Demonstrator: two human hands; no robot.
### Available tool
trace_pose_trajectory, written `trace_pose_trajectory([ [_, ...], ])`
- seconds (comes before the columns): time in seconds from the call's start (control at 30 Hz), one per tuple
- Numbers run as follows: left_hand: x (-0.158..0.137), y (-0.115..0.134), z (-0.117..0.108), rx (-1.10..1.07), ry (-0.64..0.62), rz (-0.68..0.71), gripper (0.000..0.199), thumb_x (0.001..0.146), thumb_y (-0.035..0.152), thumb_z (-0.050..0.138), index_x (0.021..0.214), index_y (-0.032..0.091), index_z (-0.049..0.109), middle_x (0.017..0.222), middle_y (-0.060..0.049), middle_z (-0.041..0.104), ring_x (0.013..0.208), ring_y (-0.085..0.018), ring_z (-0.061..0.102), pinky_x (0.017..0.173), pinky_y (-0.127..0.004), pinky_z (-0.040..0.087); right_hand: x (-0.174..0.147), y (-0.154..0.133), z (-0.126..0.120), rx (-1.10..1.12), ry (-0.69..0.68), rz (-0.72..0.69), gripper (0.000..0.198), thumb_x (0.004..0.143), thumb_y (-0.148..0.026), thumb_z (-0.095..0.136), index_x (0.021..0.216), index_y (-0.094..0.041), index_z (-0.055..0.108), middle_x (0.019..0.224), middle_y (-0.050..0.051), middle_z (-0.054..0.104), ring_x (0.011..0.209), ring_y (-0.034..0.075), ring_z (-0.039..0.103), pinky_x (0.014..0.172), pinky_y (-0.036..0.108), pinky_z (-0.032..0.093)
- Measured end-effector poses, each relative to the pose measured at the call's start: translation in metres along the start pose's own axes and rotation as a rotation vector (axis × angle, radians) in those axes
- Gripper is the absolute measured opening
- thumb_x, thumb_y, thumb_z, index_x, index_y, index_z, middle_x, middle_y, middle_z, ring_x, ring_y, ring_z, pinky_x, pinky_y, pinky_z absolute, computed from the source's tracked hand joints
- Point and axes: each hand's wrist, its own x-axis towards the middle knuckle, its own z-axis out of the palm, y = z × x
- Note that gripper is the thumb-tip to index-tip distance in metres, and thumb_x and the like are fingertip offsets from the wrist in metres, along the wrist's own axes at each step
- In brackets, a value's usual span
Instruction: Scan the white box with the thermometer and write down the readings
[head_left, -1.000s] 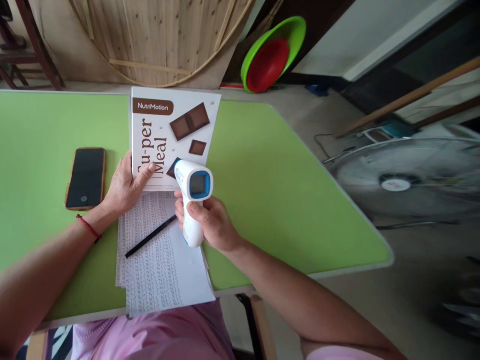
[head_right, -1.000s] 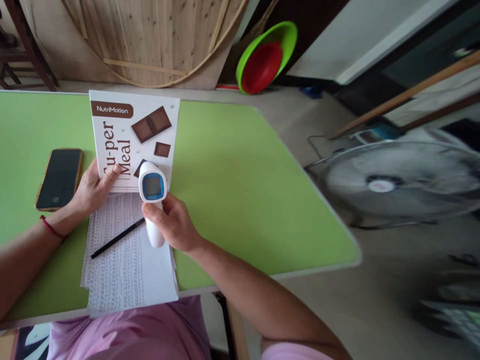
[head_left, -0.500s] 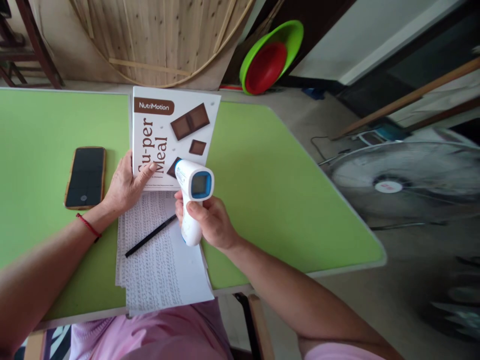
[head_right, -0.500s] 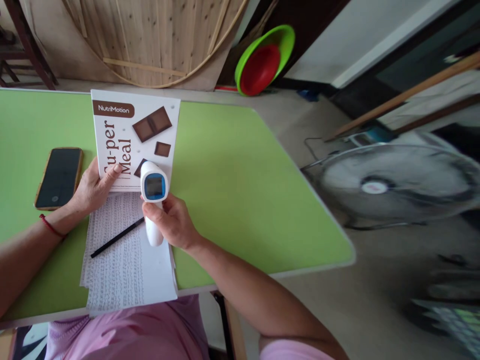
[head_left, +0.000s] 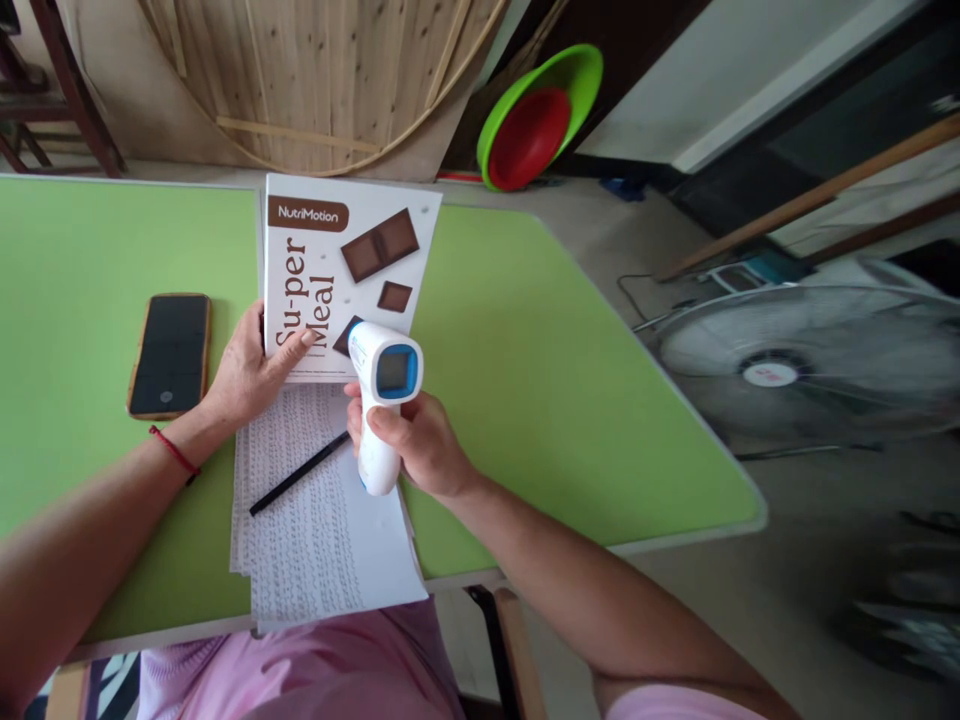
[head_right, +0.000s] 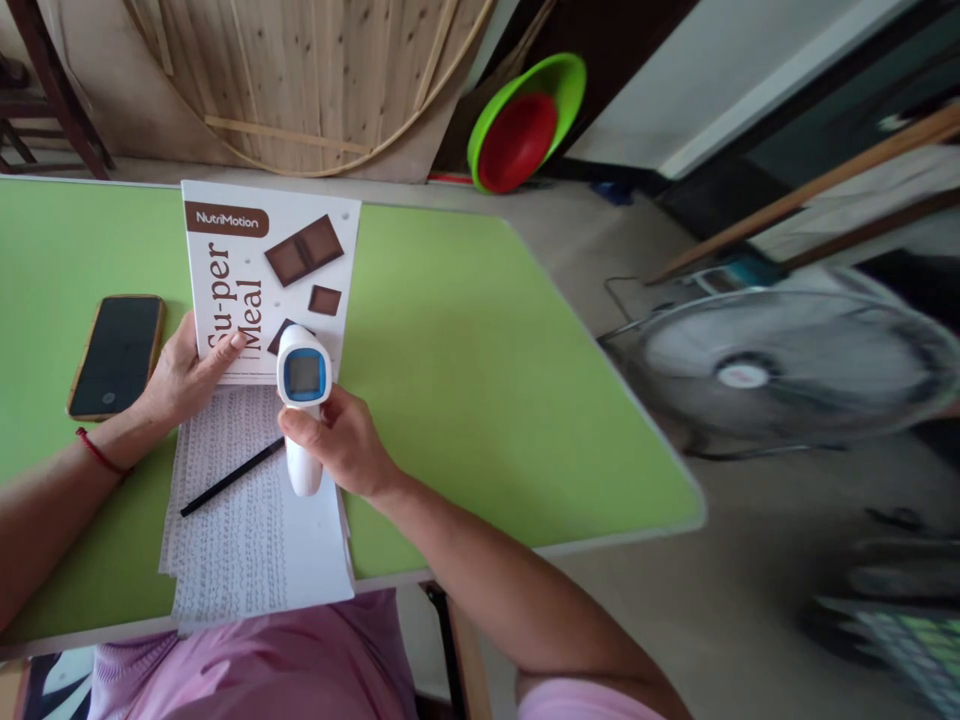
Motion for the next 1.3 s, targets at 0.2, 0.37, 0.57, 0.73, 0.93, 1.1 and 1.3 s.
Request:
trace_pose_trajectory([
  [0.2, 0.001, 0.006, -0.006, -0.086, -0.049, -0.097, 0.047, 0.082, 0.061, 0.063, 0.104, 0.020, 0.060, 0.105, -0.009, 0.069, 0.096, -0.028, 0.065, 0.082, -0.044, 0.055, 0.000, -0.006, -0.011, -0.087, 0.100, -0.093, 0.037, 0.072, -0.050, 0.071, 0.091, -0.020, 0.061, 0.065, -0.003, 0.053, 0.056, 0.011, 0.047, 0.050, 0.028, 0.041],
  [0.37, 0.003, 0.009, -0.008, -0.069, -0.043, -0.097, 0.049, 0.079, 0.064, 0.064, 0.100, 0.020, 0.061, 0.103, -0.008, 0.070, 0.094, -0.028, 0.066, 0.081, -0.043, 0.056, 0.003, -0.013, -0.027, -0.160, 0.350, -0.264, 0.030, 0.071, -0.045, 0.073, 0.084, -0.021, 0.061, 0.068, -0.002, 0.053, 0.059, 0.012, 0.049, 0.053, 0.029, 0.042],
  [0.57, 0.006, 0.002, -0.009, 0.040, -0.005, -0.059, 0.051, 0.079, 0.067, 0.062, 0.101, 0.020, 0.063, 0.099, -0.010, 0.070, 0.090, -0.030, 0.066, 0.074, -0.045, 0.057, 0.005, -0.025, -0.035, -0.225, 0.491, -0.347, 0.030, 0.072, -0.048, 0.073, 0.082, -0.023, 0.059, 0.070, -0.001, 0.053, 0.060, 0.013, 0.049, 0.055, 0.031, 0.043],
  [0.73, 0.006, 0.002, -0.010, 0.001, -0.016, 0.000, 0.046, 0.083, 0.060, 0.063, 0.104, 0.020, 0.063, 0.104, -0.009, 0.070, 0.097, -0.029, 0.066, 0.078, -0.042, 0.057, 0.004, -0.035, -0.030, -0.331, 0.544, -0.385, 0.031, 0.070, -0.049, 0.071, 0.080, -0.024, 0.055, 0.071, -0.001, 0.055, 0.058, 0.013, 0.049, 0.056, 0.032, 0.043],
  [0.93, 0.004, 0.006, -0.008, -0.015, 0.007, -0.019, 0.054, 0.081, 0.066, 0.060, 0.105, 0.019, 0.062, 0.105, -0.010, 0.069, 0.097, -0.030, 0.065, 0.081, -0.045, 0.055, 0.007, -0.037, -0.035, -0.455, 0.586, -0.414, 0.030, 0.071, -0.050, 0.068, 0.078, -0.023, 0.055, 0.069, -0.001, 0.057, 0.060, 0.014, 0.051, 0.059, 0.033, 0.045],
  [1.1, 0.006, 0.002, -0.010, 0.043, 0.135, 0.056, 0.058, 0.080, 0.067, 0.060, 0.110, 0.018, 0.058, 0.110, -0.011, 0.064, 0.100, -0.029, 0.061, 0.086, -0.046, 0.052, 0.020, -0.031, -0.067, -0.955, 0.618, -0.217, 0.035, 0.069, -0.052, 0.068, 0.077, -0.019, 0.058, 0.075, 0.004, 0.060, 0.069, 0.019, 0.054, 0.066, 0.035, 0.044],
  [1.3, 0.012, -0.011, -0.014, 0.052, 0.120, 0.099, 0.052, 0.083, 0.060, 0.063, 0.114, 0.020, 0.054, 0.109, -0.008, 0.064, 0.101, -0.027, 0.061, 0.087, -0.042, 0.052, 0.029, -0.022, -0.083, -1.402, 0.505, 0.072, 0.028, 0.076, -0.046, 0.066, 0.076, -0.018, 0.065, 0.072, 0.006, 0.060, 0.059, 0.015, 0.049, 0.056, 0.031, 0.038],
])
